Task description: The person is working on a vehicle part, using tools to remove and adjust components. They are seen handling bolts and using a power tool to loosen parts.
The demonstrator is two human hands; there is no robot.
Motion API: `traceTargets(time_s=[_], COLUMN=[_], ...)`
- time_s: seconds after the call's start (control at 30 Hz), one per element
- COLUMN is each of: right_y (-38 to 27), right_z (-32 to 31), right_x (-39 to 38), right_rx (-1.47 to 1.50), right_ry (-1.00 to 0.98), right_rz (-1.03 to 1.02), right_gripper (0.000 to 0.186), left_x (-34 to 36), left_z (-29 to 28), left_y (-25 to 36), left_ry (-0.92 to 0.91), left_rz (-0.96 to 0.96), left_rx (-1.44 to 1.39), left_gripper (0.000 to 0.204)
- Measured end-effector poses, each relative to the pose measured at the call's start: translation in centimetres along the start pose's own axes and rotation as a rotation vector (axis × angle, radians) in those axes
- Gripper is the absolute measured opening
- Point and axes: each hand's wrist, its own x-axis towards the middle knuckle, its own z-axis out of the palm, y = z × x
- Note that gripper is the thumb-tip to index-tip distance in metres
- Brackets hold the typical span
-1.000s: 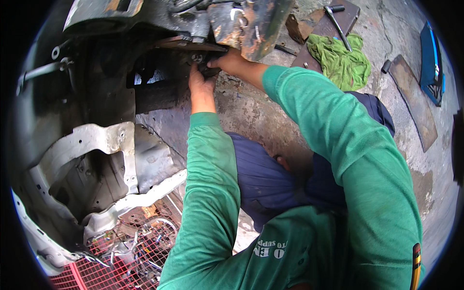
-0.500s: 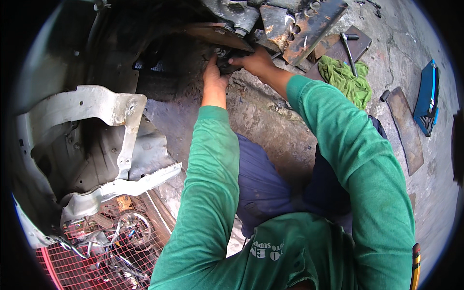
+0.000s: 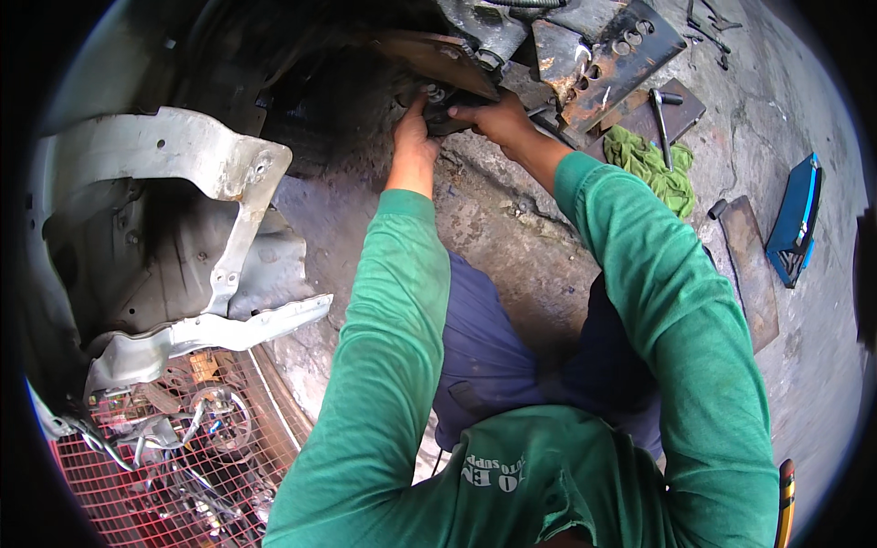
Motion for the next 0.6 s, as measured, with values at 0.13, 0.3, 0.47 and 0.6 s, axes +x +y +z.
traceTargets(time_s=[0.13, 0.3, 0.47, 0.6], right_y=[-0.4, 0.2, -0.3, -0.8], right_z=[0.5, -0.2, 0.1, -0.2], right_x=[-0.6, 0.5, 0.2, -0.7], right_rx=[0.042, 0.05, 0.067, 0.075], right_ry=[0.034, -0.021, -0.053, -0.049], right_rz=[-0.035, -0.066, 0.094, 0.113], right_gripper=[0.044, 0.045, 0.044, 0.042], left_x=[0.5, 0.7, 1.7, -0.2], left_z=[-0.6, 0.2, -0.7, 0.6], left_y=[0.0, -1.2, -1.0, -1.3], left_ry=[0.013, 0.015, 0.03, 0.024], left_rz=[-0.014, 0.028, 0.077, 0.108], left_rx=[-0.007, 0.034, 0.027, 0.008], left_gripper=[0.045, 0.038, 0.039, 0.038])
